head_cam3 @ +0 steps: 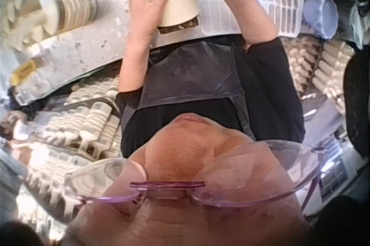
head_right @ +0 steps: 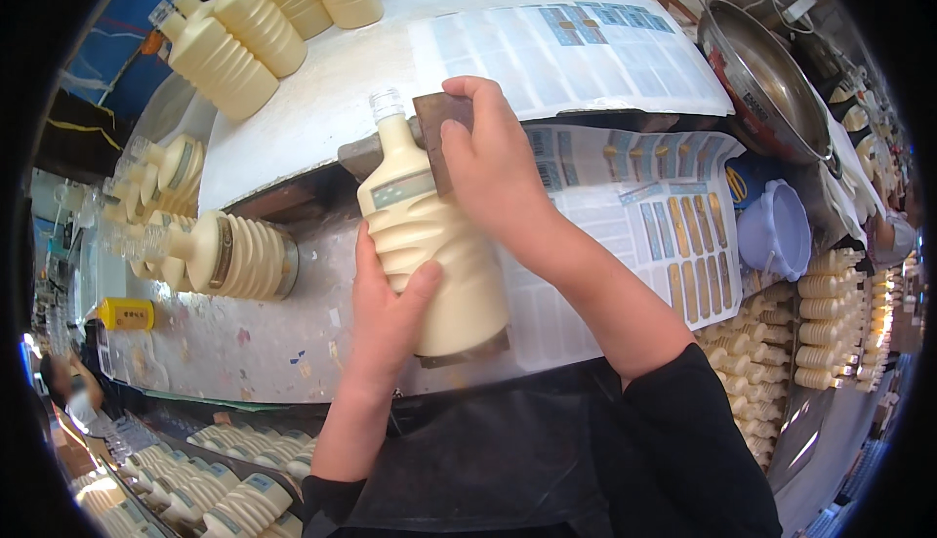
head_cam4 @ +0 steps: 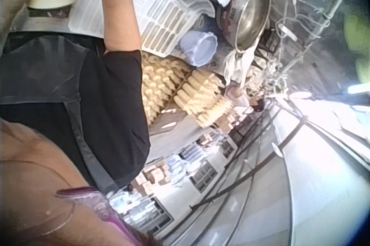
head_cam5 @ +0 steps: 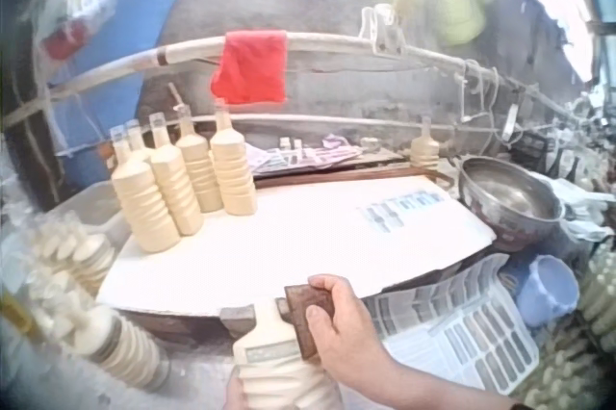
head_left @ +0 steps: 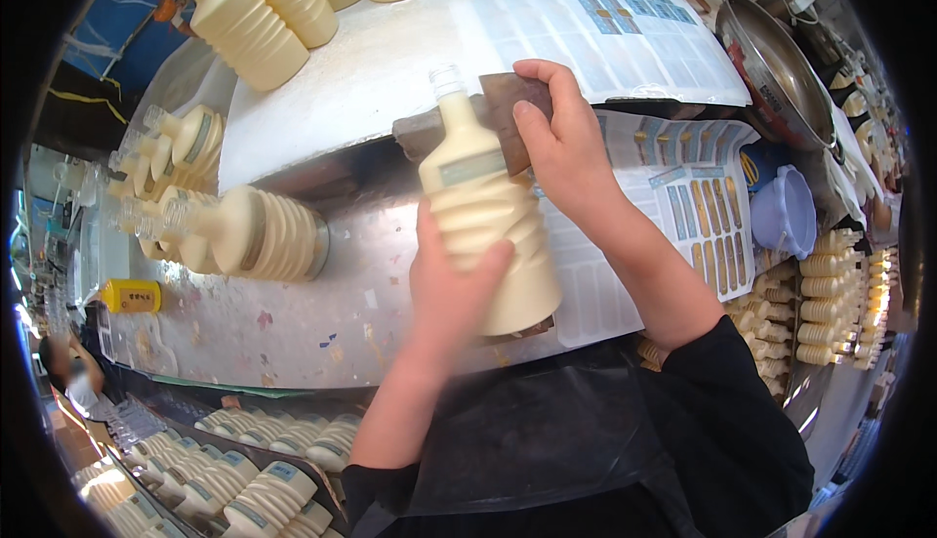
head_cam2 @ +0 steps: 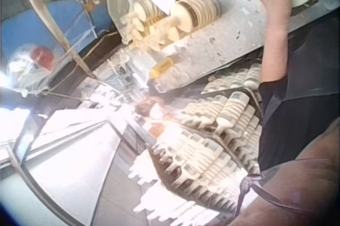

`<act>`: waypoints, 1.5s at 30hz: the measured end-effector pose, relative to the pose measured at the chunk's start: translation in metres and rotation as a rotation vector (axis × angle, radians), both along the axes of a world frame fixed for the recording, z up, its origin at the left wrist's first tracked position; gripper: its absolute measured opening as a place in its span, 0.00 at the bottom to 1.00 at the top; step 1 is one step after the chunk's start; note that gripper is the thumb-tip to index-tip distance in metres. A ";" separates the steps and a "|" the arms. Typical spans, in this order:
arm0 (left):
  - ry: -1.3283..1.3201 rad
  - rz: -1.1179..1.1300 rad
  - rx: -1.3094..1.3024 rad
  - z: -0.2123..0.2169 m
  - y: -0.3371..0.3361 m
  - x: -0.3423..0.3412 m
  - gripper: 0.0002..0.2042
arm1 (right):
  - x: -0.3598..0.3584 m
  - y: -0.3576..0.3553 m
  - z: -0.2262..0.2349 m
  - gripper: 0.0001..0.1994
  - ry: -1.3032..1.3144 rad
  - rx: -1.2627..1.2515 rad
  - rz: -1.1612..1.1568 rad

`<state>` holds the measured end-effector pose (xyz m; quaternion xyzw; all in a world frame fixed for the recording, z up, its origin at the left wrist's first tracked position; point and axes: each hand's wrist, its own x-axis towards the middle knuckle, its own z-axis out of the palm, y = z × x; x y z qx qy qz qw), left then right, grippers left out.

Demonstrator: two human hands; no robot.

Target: The person repeatedly picks up beige plastic bottles, applies rectangular labels to their sides, and smooths them with a small tool. They rotate each bottle to align the label, then place it back on the workbench among other labeled bottles.

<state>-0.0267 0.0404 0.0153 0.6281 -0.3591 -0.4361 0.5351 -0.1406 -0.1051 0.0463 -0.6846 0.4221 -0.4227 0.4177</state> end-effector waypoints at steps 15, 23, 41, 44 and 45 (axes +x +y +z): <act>-0.309 -0.029 0.134 0.030 -0.005 -0.006 0.46 | 0.057 0.036 0.029 0.15 0.443 -0.421 0.086; -0.723 -0.055 0.026 0.013 -0.002 -0.008 0.53 | -0.001 -0.006 0.001 0.19 0.256 -0.403 0.009; -0.046 -0.033 -0.087 -0.007 -0.005 0.005 0.57 | -0.024 -0.021 -0.027 0.21 -0.006 -0.389 -0.122; -0.065 -0.010 -0.079 -0.004 -0.004 0.003 0.54 | -0.049 -0.021 -0.017 0.14 -0.271 -0.032 0.055; -0.254 0.005 -0.103 -0.012 -0.005 0.005 0.53 | -0.053 -0.016 -0.014 0.09 -0.396 0.204 0.075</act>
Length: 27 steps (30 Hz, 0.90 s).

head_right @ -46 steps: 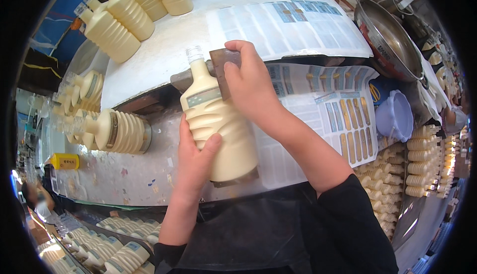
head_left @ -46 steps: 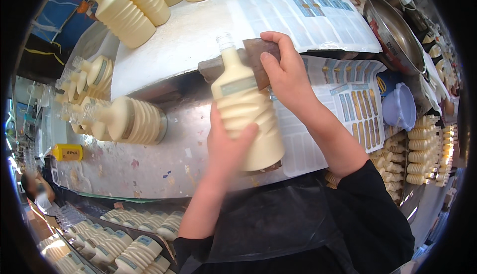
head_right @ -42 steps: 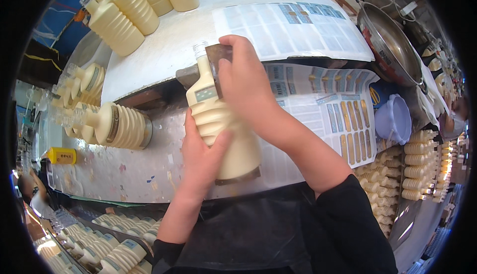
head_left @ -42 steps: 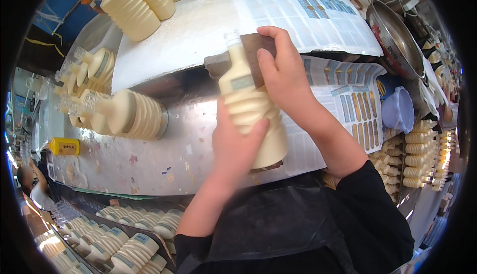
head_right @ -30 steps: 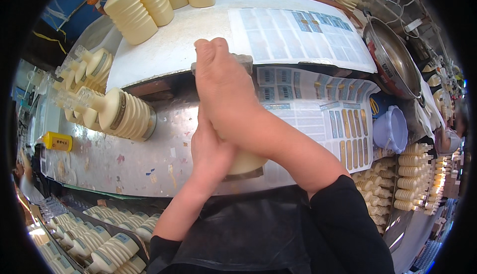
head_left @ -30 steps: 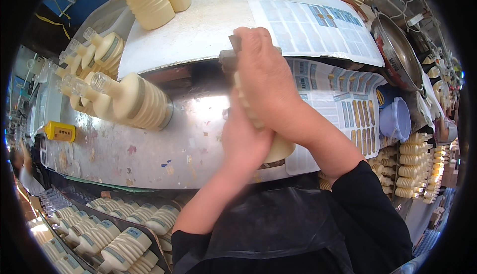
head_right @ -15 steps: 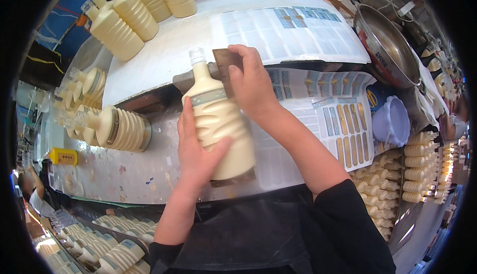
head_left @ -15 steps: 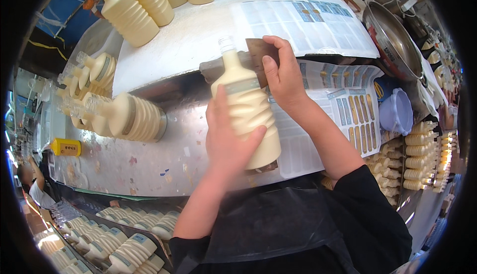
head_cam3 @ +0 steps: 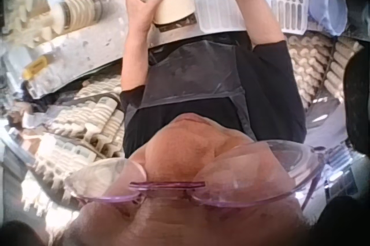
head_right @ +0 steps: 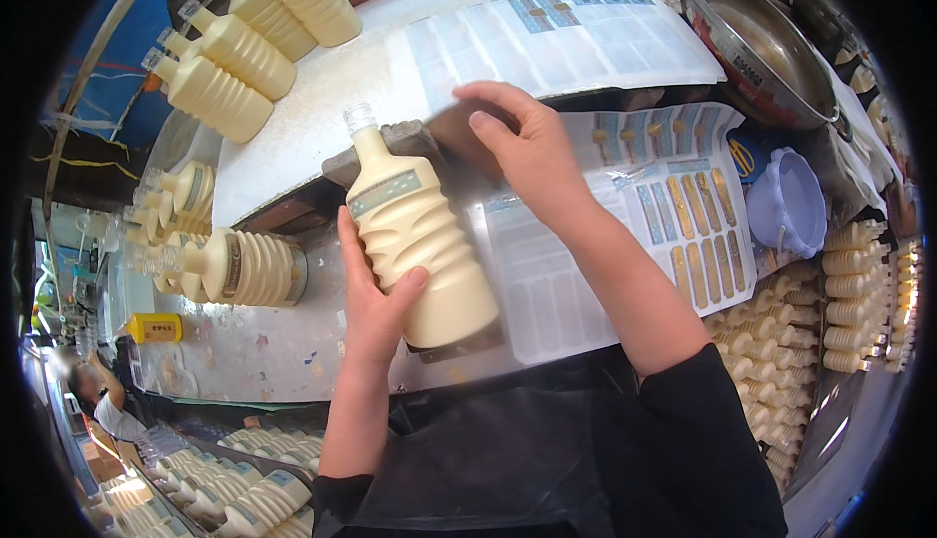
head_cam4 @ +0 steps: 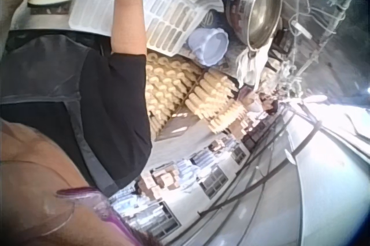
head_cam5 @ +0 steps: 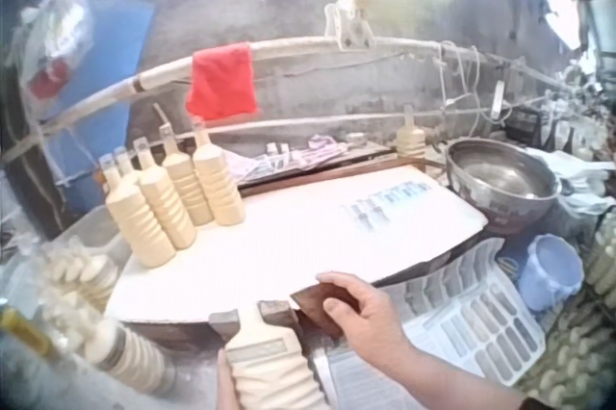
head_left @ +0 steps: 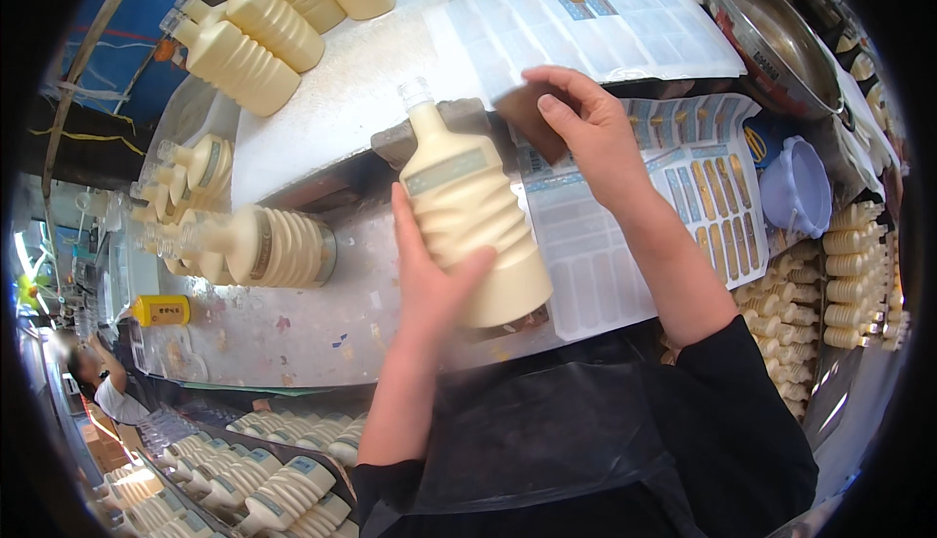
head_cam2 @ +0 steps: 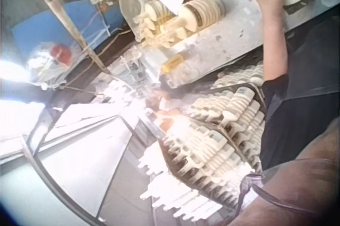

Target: The person repeatedly picks up beige plastic bottles, applies rectangular labels to their sides, and smooths them with a small tool. They rotate each bottle to align the label, then place it back on the workbench among other labeled bottles.

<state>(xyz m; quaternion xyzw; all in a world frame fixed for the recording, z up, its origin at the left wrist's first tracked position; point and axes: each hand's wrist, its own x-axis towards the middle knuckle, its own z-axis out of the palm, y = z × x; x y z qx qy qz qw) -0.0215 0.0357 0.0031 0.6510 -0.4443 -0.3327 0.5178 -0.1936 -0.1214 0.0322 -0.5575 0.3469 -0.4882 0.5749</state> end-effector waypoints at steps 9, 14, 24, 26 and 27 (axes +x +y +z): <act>-0.035 0.090 -0.035 0.024 -0.052 0.010 0.25 | 0.027 0.012 -0.002 0.15 0.361 0.088 0.225; -0.119 0.077 0.040 0.028 -0.055 0.003 0.19 | 0.032 0.007 -0.018 0.14 0.279 0.118 0.236; -0.130 0.092 0.002 0.027 -0.057 0.001 0.25 | 0.028 0.012 -0.007 0.18 0.355 0.089 0.271; -0.152 0.085 -0.003 0.024 -0.056 0.003 0.25 | 0.029 0.011 -0.010 0.17 0.303 0.128 0.277; -0.146 0.090 0.002 0.024 -0.056 0.004 0.25 | 0.029 0.011 -0.009 0.16 0.299 0.129 0.280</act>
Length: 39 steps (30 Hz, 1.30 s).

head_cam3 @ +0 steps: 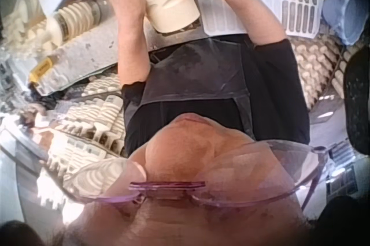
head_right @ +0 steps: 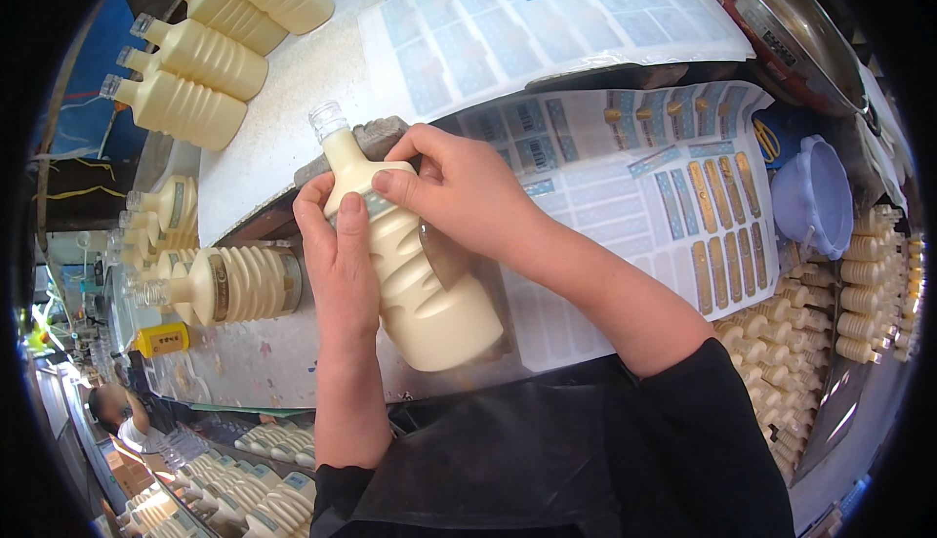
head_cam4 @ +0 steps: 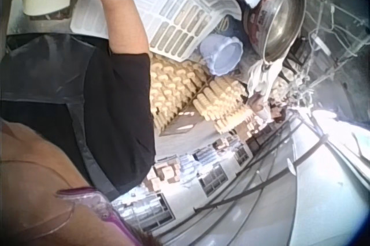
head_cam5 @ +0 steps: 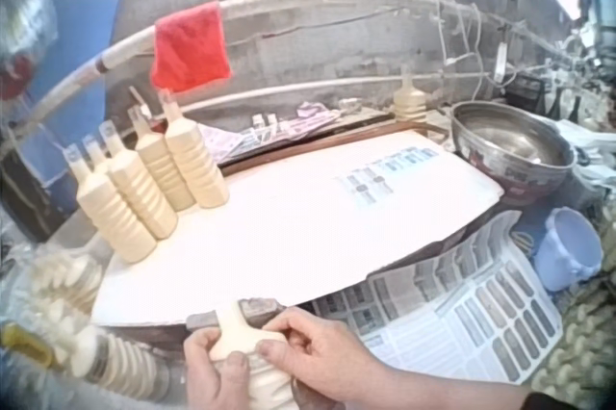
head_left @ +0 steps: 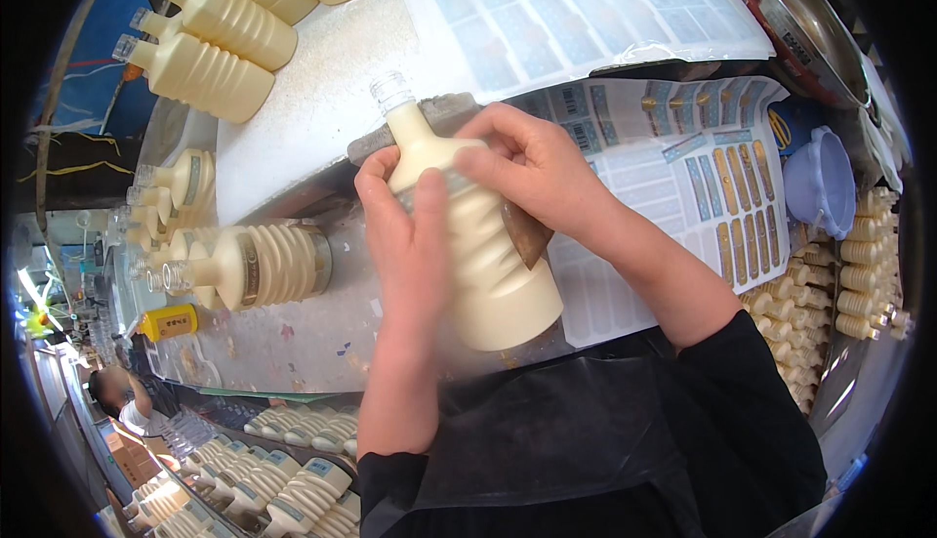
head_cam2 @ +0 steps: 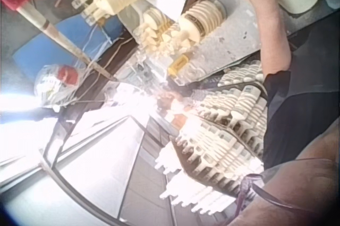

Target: The person repeatedly picks up beige plastic bottles, applies rectangular labels to their sides, and smooths them with a small tool. They rotate each bottle to align the label, then place it back on the workbench among other labeled bottles.

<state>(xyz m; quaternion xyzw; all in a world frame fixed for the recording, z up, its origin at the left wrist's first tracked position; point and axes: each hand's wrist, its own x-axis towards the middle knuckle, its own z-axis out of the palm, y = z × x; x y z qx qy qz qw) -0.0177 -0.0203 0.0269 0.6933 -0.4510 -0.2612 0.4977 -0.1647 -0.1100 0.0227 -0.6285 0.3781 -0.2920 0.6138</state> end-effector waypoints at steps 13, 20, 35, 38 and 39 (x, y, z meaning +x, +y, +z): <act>0.041 0.023 0.002 -0.007 -0.002 0.003 0.24 | 0.004 0.007 0.019 0.22 0.179 -0.107 -0.030; 0.013 0.008 0.022 -0.005 -0.002 0.002 0.25 | 0.007 0.005 0.005 0.22 0.160 -0.129 -0.099; 0.683 -0.270 -0.090 -0.018 0.043 0.001 0.45 | -0.014 0.023 0.016 0.14 0.183 -0.397 -0.361; 0.719 -0.250 -0.070 -0.018 0.055 -0.002 0.46 | -0.014 0.039 0.025 0.12 0.243 -0.620 -0.463; 0.714 -0.261 -0.089 -0.026 0.056 -0.001 0.46 | -0.011 0.048 0.029 0.11 0.211 -0.700 -0.440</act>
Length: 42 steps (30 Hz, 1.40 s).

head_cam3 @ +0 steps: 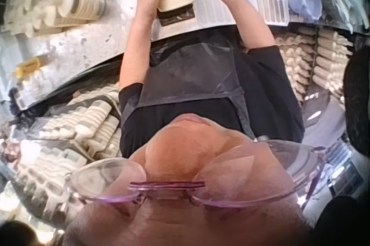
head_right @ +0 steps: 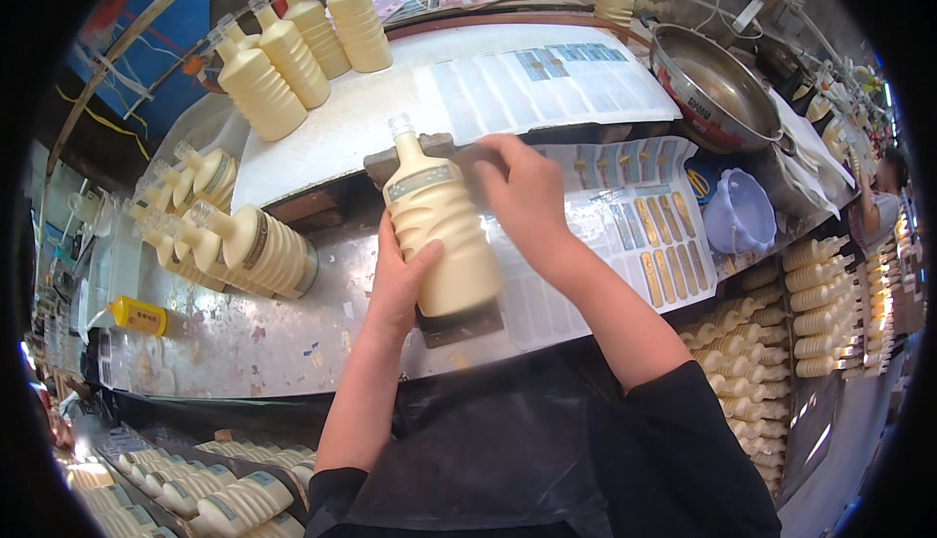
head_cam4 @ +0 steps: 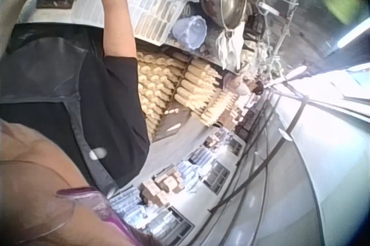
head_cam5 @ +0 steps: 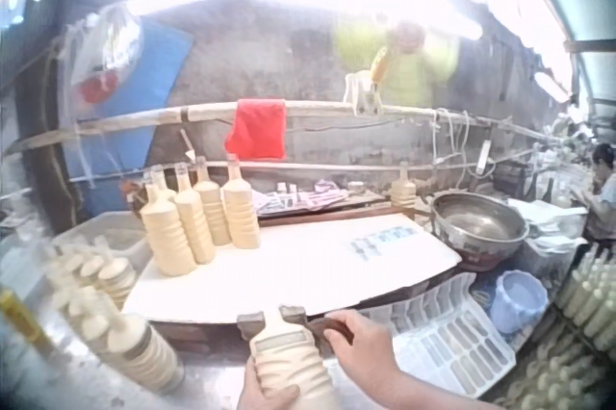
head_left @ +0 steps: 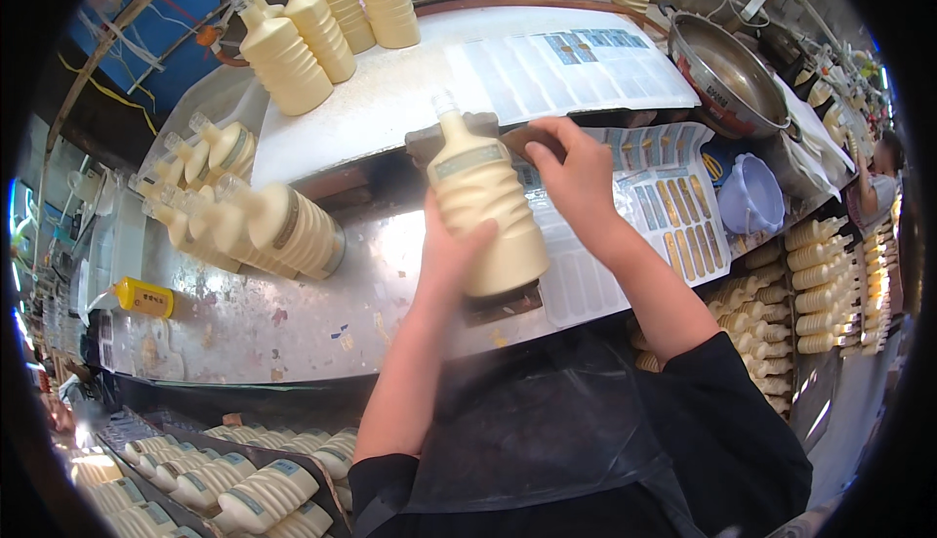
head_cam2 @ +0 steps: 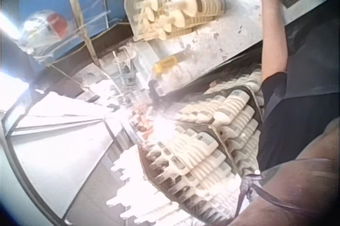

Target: The person repeatedly picks up beige plastic bottles, applies rectangular labels to their sides, and smooths them with a small tool. They rotate each bottle to align the label, then place it back on the workbench among other labeled bottles.

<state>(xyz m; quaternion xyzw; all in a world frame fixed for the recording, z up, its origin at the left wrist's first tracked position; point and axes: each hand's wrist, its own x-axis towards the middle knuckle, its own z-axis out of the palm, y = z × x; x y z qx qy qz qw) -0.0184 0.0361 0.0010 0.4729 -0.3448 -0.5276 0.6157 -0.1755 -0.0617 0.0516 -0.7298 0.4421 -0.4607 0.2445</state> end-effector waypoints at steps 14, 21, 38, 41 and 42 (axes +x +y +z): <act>-0.545 0.083 -0.073 -0.056 -0.018 -0.001 0.34 | 0.088 0.047 -0.003 0.02 0.726 -0.749 0.220; -0.801 0.188 -0.236 -0.063 -0.010 -0.010 0.31 | 0.117 0.054 -0.001 0.03 1.024 -0.628 0.227; -0.601 0.245 -0.067 -0.009 0.002 -0.013 0.48 | 0.030 0.014 0.015 0.13 0.384 -0.018 -0.084; -0.830 0.123 0.024 -0.009 -0.004 -0.004 0.48 | 0.009 -0.001 -0.003 0.15 0.295 0.104 -0.071; -0.809 0.103 -0.003 -0.004 -0.006 -0.002 0.48 | 0.002 -0.005 -0.009 0.16 0.253 0.130 -0.073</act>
